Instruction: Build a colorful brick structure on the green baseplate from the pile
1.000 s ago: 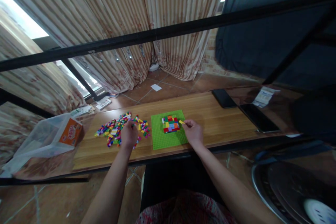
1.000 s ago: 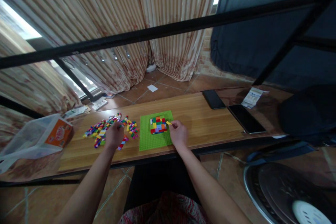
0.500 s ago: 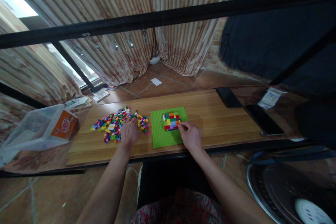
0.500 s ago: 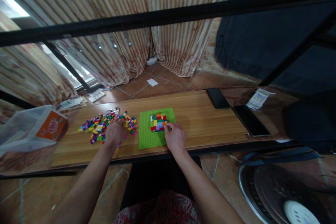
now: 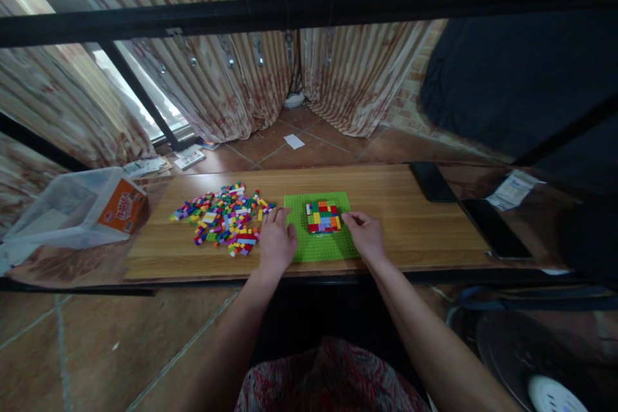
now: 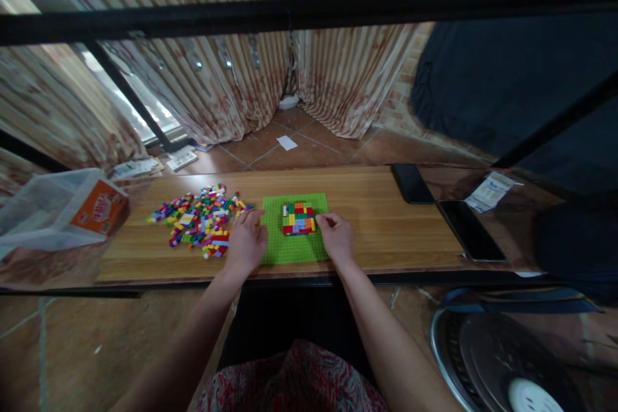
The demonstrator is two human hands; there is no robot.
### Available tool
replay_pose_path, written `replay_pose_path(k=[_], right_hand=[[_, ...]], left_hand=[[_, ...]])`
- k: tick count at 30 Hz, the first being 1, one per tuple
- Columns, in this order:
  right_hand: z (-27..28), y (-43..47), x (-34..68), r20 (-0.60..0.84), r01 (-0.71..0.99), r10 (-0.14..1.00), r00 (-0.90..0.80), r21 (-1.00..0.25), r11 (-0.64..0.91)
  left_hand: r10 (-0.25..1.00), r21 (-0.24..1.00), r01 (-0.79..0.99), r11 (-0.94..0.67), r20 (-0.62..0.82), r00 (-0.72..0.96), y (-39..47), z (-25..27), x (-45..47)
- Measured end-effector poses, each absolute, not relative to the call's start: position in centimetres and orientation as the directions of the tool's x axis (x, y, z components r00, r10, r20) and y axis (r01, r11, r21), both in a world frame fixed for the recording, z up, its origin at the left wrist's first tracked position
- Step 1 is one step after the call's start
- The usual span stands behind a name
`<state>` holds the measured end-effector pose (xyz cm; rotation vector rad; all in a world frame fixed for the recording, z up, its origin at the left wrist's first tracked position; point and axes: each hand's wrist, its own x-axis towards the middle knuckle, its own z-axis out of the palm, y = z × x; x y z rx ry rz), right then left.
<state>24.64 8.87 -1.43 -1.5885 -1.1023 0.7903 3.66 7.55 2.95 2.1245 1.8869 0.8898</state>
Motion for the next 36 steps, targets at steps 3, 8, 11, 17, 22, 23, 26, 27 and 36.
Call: replay_pose_path(k=[3,8,11,17,22,23,26,27,36], right_hand=[[-1.2,9.0,24.5,0.023,0.332,0.942,0.334,-0.939,-0.094],[-0.8,9.1,24.4,0.025,0.456,0.951,0.309,-0.881,-0.125],[-0.7,9.1,24.4,0.027,0.482,0.955,0.294,-0.867,-0.124],[-0.7,9.0,24.3,0.055,0.529,0.958,0.280,-0.842,-0.106],[-1.1,9.8,24.8,-0.002,0.506,0.968,0.250,-0.852,-0.132],[-1.1,10.0,25.0,-0.023,0.493,0.970,0.242,-0.858,-0.143],[-0.8,10.6,25.3,-0.124,0.429,0.965,0.230,-0.878,-0.215],[-0.6,10.7,25.4,-0.175,0.402,0.956,0.233,-0.878,-0.259],[1.2,11.9,25.3,-0.398,0.354,0.893,0.212,-0.820,-0.449]], left_hand=[[0.962,0.636,0.750,-0.181,0.271,0.003,6.5,1.9,5.6],[0.981,0.761,0.629,-0.159,0.193,0.014,5.9,0.7,7.2],[0.983,0.784,0.598,-0.168,0.181,0.038,5.8,0.4,7.4],[0.979,0.781,0.597,-0.181,0.199,0.037,5.7,-0.2,7.6],[0.980,0.772,0.612,-0.169,0.195,0.025,5.7,-0.1,7.8],[0.981,0.772,0.613,-0.165,0.192,0.023,5.6,-0.1,7.8],[0.983,0.778,0.609,-0.155,0.180,0.021,5.0,0.2,7.5],[0.984,0.780,0.607,-0.151,0.176,0.019,4.7,0.3,7.3],[0.993,0.815,0.579,-0.009,0.077,-0.093,1.4,0.8,3.2]])
